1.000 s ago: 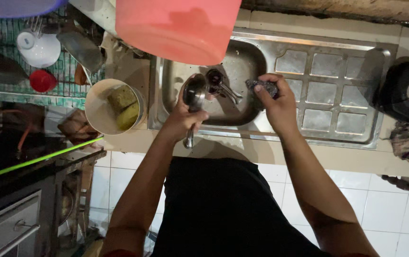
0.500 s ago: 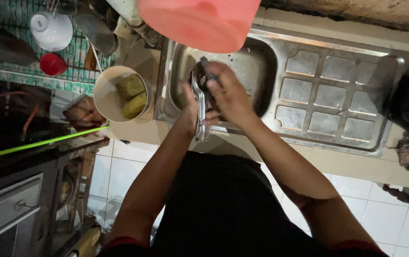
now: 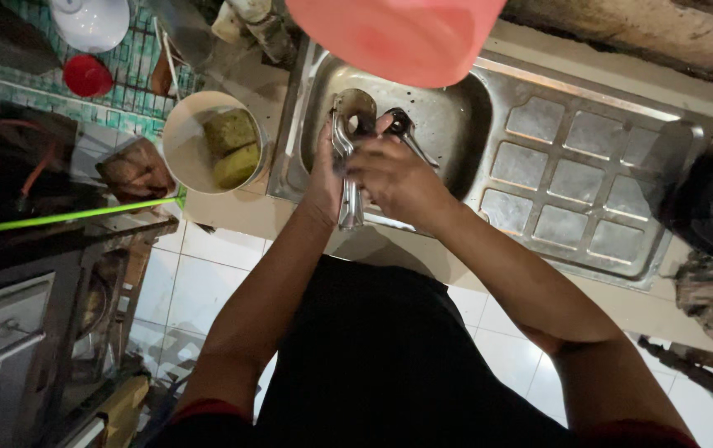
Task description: The person washes two metal ladles under running water in a kitchen sink using a sponge, then dries them with a cloth and places them on the countertop.
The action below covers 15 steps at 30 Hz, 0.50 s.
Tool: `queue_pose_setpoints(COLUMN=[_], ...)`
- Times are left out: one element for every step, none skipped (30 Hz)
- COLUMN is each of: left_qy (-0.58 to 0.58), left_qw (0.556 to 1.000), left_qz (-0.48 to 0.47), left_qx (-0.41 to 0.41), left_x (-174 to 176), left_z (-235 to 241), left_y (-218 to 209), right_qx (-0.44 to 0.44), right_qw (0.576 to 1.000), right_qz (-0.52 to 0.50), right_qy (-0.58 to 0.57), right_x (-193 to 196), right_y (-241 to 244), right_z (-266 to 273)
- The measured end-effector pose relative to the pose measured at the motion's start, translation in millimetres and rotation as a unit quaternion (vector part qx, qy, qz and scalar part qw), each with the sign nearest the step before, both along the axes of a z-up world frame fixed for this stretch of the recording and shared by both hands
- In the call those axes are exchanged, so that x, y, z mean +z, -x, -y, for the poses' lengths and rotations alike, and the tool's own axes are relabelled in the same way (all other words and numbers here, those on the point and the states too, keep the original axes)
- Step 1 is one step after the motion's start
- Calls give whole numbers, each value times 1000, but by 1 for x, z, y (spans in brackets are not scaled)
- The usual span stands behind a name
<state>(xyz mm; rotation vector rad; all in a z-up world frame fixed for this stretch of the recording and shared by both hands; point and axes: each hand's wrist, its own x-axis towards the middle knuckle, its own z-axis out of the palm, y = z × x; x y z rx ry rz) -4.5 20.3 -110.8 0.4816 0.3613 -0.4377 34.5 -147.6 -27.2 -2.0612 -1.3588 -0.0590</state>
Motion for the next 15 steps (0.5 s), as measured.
queue_pose_setpoints(left_qy=[45, 89, 133, 165, 198, 228, 206, 183, 160, 166, 173, 178, 150, 124, 97], left_qw=[999, 996, 990, 984, 976, 966, 972, 978, 983, 984, 984, 984, 988, 990, 989], left_qz=[15, 30, 45, 69, 94, 120, 111, 101, 91, 67, 44, 21, -21, -64, -107], left_qx=[3, 5, 6, -4, -15, -23, -13, -3, 8, 14, 19, 24, 21, 19, 17], left_x=[5, 10, 14, 17, 18, 19, 19, 19, 17, 15, 13, 10, 5, 0, -7], left_z=[1, 3, 4, 6, 9, 10, 10, 9, 7, 6, 3, 0, -1, -1, 0], left_y=[2, 6, 7, 7, 6, 6, 5, 4, 4, 2, 1, 1, 1, 3, 4], right_qx=[14, 27, 39, -5, -50, -93, -69, -44, -19, -10, 0, 10, -12, -33, -54], right_qw=[1000, 999, 999, 1000, 998, 993, 997, 999, 1000, 1000, 999, 999, 999, 999, 998], right_qz=[1, 2, 3, -21, -45, -67, -45, -23, -2, 11, 23, 36, 13, -12, -36], right_qy=[11, 22, 34, 15, -4, -24, -9, 5, 20, 26, 33, 37, 31, 27, 23], right_x=[2, 3, 5, 6, 6, 6, 6, 6, 6, 5, 5, 4, 3, 2, 0], right_y=[-1, -2, -5, -8, -10, -11, -12, -10, -8, -6, -4, -2, -2, -5, -8], right_z=[0, 0, 0, 0, 1, 0, -1, -2, -4, -5, -6, -8, -10, -13, -16])
